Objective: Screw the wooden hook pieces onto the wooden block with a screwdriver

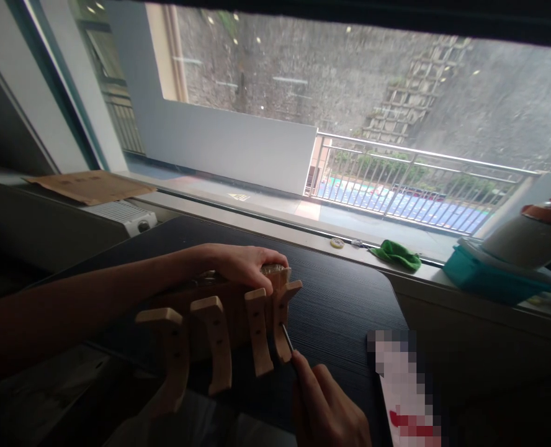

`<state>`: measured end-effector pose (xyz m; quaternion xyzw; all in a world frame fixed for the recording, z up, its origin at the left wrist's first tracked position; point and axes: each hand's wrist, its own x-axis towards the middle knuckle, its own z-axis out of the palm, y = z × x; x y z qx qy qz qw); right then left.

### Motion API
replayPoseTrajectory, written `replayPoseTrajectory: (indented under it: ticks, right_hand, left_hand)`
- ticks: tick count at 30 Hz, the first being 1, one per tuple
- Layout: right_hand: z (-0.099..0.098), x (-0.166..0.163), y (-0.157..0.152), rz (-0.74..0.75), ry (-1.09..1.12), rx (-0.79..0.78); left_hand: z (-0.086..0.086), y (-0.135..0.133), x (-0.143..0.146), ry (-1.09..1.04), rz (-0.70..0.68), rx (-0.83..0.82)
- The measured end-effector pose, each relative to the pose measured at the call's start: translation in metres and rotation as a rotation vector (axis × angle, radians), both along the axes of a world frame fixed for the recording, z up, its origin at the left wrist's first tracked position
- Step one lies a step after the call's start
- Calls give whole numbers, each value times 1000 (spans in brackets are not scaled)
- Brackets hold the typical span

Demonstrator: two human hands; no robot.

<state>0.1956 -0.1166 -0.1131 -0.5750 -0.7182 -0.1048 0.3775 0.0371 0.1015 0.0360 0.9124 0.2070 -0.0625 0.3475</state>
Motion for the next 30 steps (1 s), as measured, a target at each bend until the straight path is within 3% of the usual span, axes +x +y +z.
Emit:
replayPoseTrajectory:
  ticks: [8,13,30]
  right_hand:
    - [-2,5,4,51,-2,-46]
    - [-1,2,6,26,-31,7]
    - [-4,0,8,2,92,-24]
  left_hand:
    - [-1,3,-1,2,-4,-21]
    - [-2,5,0,9,-4,-34]
    - [-2,10,-1,2,10,-55]
